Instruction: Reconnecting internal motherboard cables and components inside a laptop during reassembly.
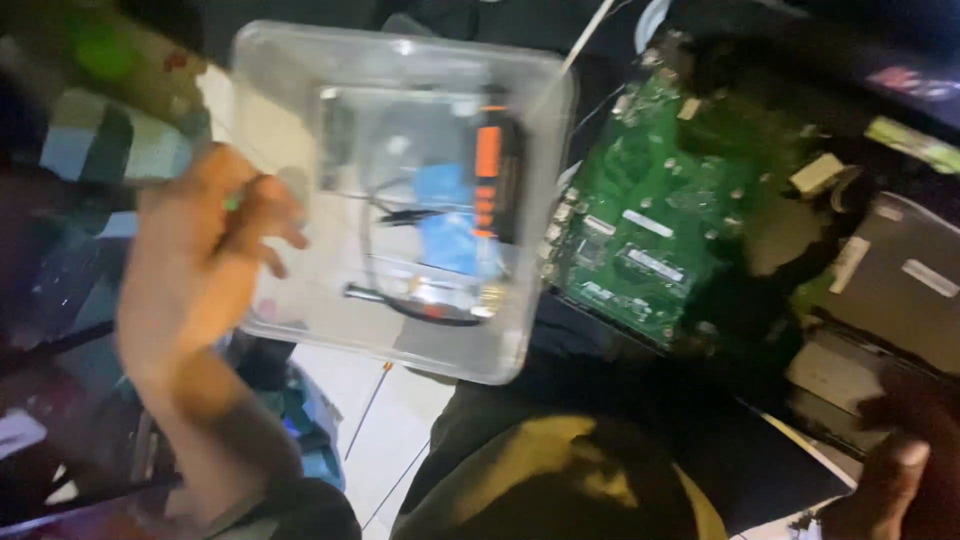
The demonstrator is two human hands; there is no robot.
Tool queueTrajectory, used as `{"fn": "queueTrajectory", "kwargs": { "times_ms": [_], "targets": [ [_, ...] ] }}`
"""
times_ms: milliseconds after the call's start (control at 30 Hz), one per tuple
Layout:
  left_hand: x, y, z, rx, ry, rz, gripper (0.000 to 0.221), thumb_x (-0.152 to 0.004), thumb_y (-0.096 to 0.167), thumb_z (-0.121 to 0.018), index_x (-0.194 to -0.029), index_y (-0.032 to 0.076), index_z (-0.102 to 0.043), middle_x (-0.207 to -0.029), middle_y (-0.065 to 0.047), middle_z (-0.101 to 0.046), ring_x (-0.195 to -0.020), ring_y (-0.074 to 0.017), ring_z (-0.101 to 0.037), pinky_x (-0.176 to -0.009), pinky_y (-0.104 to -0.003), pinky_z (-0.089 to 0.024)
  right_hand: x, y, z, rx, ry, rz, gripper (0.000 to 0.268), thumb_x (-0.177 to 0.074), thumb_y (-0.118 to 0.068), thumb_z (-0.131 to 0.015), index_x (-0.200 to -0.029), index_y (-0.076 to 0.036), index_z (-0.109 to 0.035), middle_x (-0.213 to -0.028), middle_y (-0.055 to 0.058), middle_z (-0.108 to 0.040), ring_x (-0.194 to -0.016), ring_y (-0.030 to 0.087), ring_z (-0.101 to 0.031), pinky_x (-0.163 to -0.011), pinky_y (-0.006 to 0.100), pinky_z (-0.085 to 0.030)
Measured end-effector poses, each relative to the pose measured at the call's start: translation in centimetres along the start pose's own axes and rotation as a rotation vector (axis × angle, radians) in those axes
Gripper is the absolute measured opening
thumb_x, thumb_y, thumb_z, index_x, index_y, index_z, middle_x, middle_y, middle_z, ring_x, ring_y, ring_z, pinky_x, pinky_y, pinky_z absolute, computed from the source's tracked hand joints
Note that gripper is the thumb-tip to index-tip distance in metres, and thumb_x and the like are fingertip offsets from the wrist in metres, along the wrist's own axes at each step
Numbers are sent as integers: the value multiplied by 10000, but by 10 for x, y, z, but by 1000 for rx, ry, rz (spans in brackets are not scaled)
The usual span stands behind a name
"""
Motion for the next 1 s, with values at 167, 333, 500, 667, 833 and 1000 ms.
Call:
{"fn": "queueTrajectory", "kwargs": {
  "times_ms": [167,333,500,667,833,1000],
  "targets": [
    [-12,79,-39,242,-105,-105,206,-1065,163,-508,-896,46,-517,-745,-80,-757,-482,-178,-712,-440,-290,-568,3,-86,-29,-353,-21,-46,712,-984,-562,-361,-1313,50,-515,-1287,249,-659,-759,255,-664,-664,298,-491],
    [-11,119,-77,271,-186,-263,254,-1058,216,-507,-838,89,-493,-643,-65,-659,-428,-204,-687,-399,-299,-562,3,-109,-31,-821,-81,-197,1116,-829,-684,-616,-1596,49,-270,-1383,286,-575,-1077,307,-645,-784,384,-544],
    [-4,129,-109,199,-154,-420,302,-1069,145,-543,-812,64,-405,-558,-97,-529,-443,-336,-561,-492,-435,-360,-10,-116,-26,-502,-145,-103,888,-866,-505,-494,-1529,60,-320,-1524,239,-508,-1413,336,-523,-1147,517,-478],
    [-1,132,-120,202,-119,-431,287,-1060,110,-527,-818,48,-386,-554,-132,-432,-422,-340,-401,-495,-456,-298,-11,-93,-32,-185,-61,-19,592,-888,-68,-593,-1457,79,-523,-1165,199,-596,-1024,240,-597,-783,299,-559],
    [-3,130,-125,221,-127,-461,289,-1068,128,-529,-821,43,-404,-559,-111,-433,-432,-320,-422,-495,-429,-311,-11,-79,-33,-131,-35,52,537,-934,-155,-494,-1421,56,-572,-1079,157,-597,-676,140,-484,-474,227,-426],
    [-12,129,-133,136,-127,-521,266,-1059,111,-538,-835,29,-420,-617,-127,-534,-531,-397,-541,-523,-464,-354,-11,-75,-36,-94,-1,121,625,-971,-369,-434,-1389,72,-584,-1114,186,-626,-580,127,-439,-396,238,-373]
  ]
}}
Point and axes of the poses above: each hand's wrist, its own x-axis away from the middle knuckle, its own z-axis out of the back of the hand, y = z × x, the point moved 1 cm from there along -x, towards the middle knuckle
